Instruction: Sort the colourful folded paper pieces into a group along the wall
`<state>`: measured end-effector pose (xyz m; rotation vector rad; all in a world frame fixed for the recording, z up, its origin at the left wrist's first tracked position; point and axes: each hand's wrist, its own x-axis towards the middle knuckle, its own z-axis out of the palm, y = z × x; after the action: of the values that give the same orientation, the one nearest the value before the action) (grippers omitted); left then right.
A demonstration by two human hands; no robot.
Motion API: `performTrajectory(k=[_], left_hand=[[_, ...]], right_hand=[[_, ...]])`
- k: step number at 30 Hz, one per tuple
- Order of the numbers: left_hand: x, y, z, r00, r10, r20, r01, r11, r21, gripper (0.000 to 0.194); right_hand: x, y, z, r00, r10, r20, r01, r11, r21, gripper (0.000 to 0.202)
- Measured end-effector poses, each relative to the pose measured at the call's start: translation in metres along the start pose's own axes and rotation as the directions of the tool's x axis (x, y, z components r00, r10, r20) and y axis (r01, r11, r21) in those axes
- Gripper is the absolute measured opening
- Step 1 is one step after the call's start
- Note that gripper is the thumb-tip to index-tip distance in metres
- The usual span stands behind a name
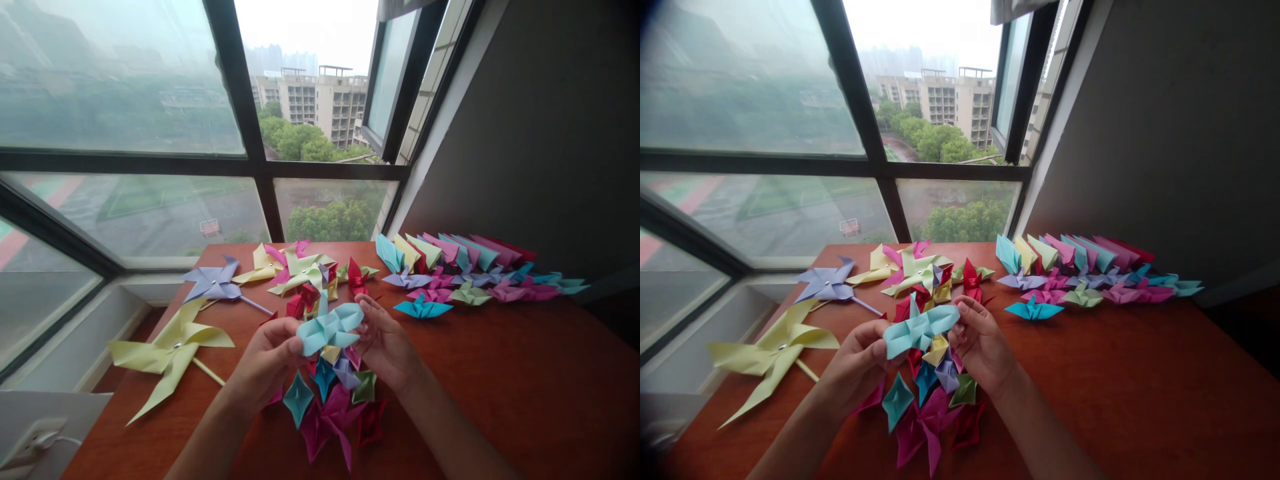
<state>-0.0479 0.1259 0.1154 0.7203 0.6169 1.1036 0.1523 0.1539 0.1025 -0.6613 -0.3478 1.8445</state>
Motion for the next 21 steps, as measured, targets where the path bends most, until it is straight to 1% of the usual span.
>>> performTrajectory(k=[2,4,6,7,8,9,11,12,14,15,16,17,19,21], left_hand=[[0.000,0.001,0.001,1.000,0.000,-0.021,0.000,1.000,0.014,0.025],[0.001,0.003,0.002,0.998,0.006,-0.068,-0.004,0.999,0.041,0.026],[0.003,0.005,0.004,0.988,0.034,-0.150,-0.016,0.993,0.120,0.026],[0.004,0.006,0.005,0.979,0.054,-0.198,-0.018,0.983,0.182,0.025],[0.005,0.007,0.007,0.967,0.078,-0.242,-0.015,0.968,0.249,0.025],[0.006,0.008,0.008,0.956,0.101,-0.276,-0.010,0.950,0.312,0.025],[0.007,0.008,0.011,0.943,0.135,-0.305,-0.002,0.917,0.399,0.026],[0.008,0.008,0.012,0.943,0.140,-0.301,0.000,0.906,0.424,0.026],[0.008,0.007,0.012,0.951,0.144,-0.273,-0.005,0.891,0.454,0.027],[0.008,0.006,0.012,0.956,0.143,-0.255,-0.007,0.883,0.470,0.027],[0.008,0.005,0.012,0.962,0.140,-0.233,-0.009,0.873,0.488,0.026],[0.008,0.003,0.011,0.968,0.136,-0.212,-0.010,0.861,0.509,0.025],[0.009,0.001,0.010,0.976,0.130,-0.177,-0.012,0.837,0.547,0.024],[0.009,0.000,0.009,0.979,0.129,-0.159,-0.015,0.819,0.574,0.023]], right_hand=[[0.001,-0.001,0.000,1.000,-0.019,-0.018,0.019,1.000,-0.018,0.021],[0.003,-0.002,-0.001,0.998,-0.065,-0.023,0.063,0.995,-0.076,0.021],[0.003,-0.004,-0.001,0.985,-0.172,-0.020,0.164,0.963,-0.213,0.021],[0.002,-0.004,-0.001,0.969,-0.246,-0.006,0.232,0.921,-0.312,0.021],[0.001,-0.004,-0.001,0.946,-0.323,0.019,0.300,0.855,-0.423,0.021],[-0.001,-0.004,-0.002,0.918,-0.393,0.056,0.360,0.766,-0.532,0.022],[-0.005,-0.003,-0.001,0.853,-0.496,0.162,0.450,0.543,-0.709,0.022],[-0.007,-0.002,-0.001,0.819,-0.529,0.224,0.482,0.420,-0.769,0.021],[-0.010,0.000,-0.001,0.747,-0.569,0.343,0.524,0.187,-0.831,0.019],[-0.011,0.001,0.000,0.718,-0.576,0.391,0.534,0.096,-0.840,0.018],[-0.011,0.001,0.000,0.698,-0.577,0.425,0.538,0.031,-0.842,0.017],[-0.011,0.002,0.000,0.688,-0.572,0.446,0.538,-0.010,-0.843,0.015],[-0.010,0.003,0.000,0.688,-0.559,0.463,0.528,-0.054,-0.848,0.012],[-0.008,0.002,0.000,0.690,-0.551,0.470,0.516,-0.080,-0.853,0.014]])
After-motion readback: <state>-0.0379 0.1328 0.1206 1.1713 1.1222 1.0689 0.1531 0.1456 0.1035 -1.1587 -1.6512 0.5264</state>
